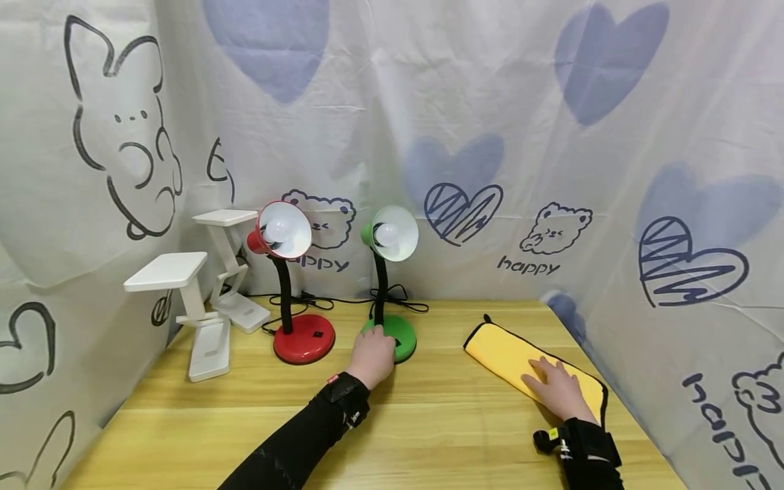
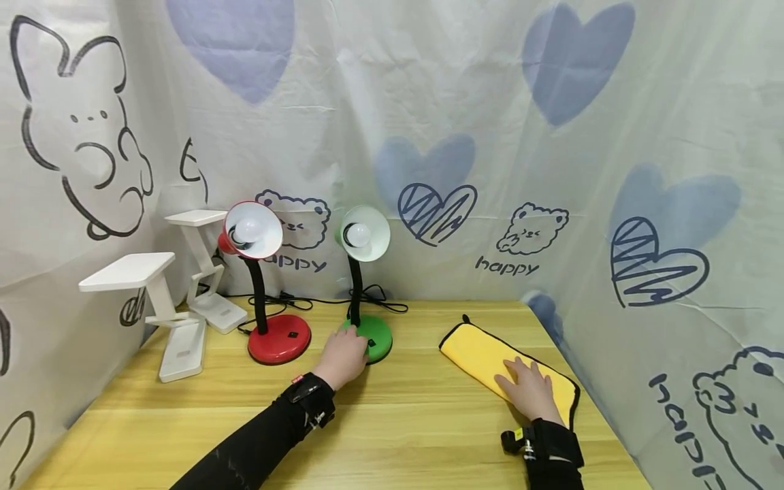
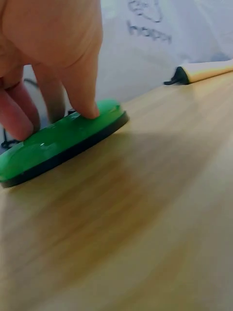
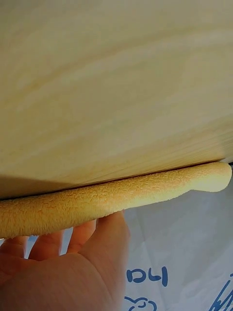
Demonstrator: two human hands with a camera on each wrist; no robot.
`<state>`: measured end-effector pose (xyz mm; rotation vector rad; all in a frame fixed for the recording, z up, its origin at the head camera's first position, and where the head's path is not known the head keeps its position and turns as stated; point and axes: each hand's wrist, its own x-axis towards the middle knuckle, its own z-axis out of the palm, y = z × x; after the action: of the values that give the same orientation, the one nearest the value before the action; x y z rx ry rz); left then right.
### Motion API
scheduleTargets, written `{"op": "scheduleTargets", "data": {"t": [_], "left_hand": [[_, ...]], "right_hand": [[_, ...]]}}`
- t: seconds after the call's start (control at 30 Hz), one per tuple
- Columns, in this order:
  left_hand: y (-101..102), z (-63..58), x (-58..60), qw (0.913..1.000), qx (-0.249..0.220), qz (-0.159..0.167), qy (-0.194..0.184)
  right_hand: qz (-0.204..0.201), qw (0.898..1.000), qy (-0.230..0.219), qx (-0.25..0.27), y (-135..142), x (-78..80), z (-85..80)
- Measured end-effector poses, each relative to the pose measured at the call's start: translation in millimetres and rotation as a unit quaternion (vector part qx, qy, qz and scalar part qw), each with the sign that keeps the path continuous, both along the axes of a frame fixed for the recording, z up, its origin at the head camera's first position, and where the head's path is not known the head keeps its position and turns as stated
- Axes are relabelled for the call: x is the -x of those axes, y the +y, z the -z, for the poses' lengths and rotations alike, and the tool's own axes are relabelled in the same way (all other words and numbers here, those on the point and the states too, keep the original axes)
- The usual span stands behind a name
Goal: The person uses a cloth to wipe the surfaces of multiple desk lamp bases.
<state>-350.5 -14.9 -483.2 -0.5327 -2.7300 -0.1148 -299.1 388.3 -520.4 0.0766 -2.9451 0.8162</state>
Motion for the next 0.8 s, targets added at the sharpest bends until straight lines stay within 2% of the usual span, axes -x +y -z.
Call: {"op": "scheduleTargets", "data": {"t": [0.13, 0.37, 0.43, 0.6, 0.8], "left_hand": [[6, 4.1, -11.8, 0.9999, 0.005, 0.006, 0.013], [7, 5.5, -23.4, 0.9992, -0.034, -0.007, -0.020], [6, 3.6, -27.8, 0.9994, -0.027, 0.000, -0.023], [9, -4.0, -46.3, 0.9988, 0.032, 0.026, -0.025], [10, -8.4, -69.6, 0.9978, 0.020, 0.044, -0.045]], "right_hand": [[0.001, 1.000, 0.000, -0.001, -2, -0.2, 1.5], [0.004, 1.000, 0.003, -0.003, -6, -0.7, -1.2], [0.010, 1.000, 0.003, -0.011, -7, -1.0, -1.5], [0.040, 0.999, -0.002, -0.029, -12, -3.4, -2.5], [0.078, 0.995, -0.027, -0.050, -21, -3.8, -4.6]]}}
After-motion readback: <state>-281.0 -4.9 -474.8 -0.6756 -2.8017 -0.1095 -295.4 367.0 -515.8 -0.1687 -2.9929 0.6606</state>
